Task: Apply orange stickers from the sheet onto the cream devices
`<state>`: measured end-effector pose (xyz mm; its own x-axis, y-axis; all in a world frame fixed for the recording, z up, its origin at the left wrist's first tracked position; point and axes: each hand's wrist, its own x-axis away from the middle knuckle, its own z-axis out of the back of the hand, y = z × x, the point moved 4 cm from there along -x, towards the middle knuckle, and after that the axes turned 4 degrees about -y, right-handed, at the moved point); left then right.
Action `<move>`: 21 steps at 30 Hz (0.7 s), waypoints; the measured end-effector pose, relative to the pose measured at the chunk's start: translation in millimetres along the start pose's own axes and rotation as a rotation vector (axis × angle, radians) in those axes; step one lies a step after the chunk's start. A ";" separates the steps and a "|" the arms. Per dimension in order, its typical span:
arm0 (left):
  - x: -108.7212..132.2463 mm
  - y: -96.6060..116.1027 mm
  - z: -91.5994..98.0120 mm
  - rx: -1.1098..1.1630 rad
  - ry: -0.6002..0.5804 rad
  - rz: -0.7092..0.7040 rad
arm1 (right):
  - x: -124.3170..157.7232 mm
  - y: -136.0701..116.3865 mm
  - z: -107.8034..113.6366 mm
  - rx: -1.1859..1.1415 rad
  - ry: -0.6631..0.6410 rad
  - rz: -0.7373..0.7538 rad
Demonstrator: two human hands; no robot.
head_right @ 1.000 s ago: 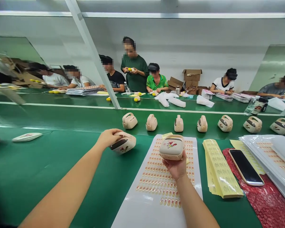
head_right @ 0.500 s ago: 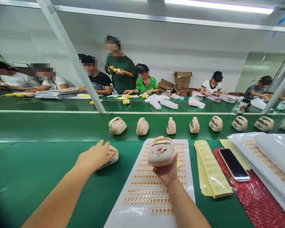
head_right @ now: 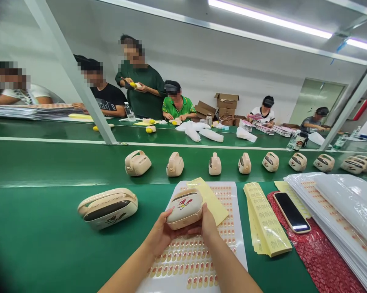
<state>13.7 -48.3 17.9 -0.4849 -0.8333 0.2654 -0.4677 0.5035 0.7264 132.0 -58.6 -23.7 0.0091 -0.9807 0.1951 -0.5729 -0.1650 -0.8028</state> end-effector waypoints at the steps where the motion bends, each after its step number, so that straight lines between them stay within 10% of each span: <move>1: 0.6 3.3 2.3 0.015 0.019 -0.024 | -0.6 1.8 1.4 0.029 0.020 0.045; 7: -3.3 22.1 16.6 -0.212 0.081 -0.350 | 11.3 -8.4 -6.1 0.247 -0.033 0.223; 14: -4.9 27.0 21.9 -0.240 0.056 -0.392 | 16.8 -15.9 -14.9 0.282 -0.171 0.238; 21: -0.9 29.9 15.7 -0.192 0.026 -0.405 | 24.7 -28.3 -15.3 0.411 0.089 0.412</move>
<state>-11.4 -28.9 29.4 -0.2714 -0.9611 -0.0507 -0.4695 0.0862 0.8787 135.9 -76.6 12.4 -0.2254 -0.9631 -0.1470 -0.1498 0.1833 -0.9716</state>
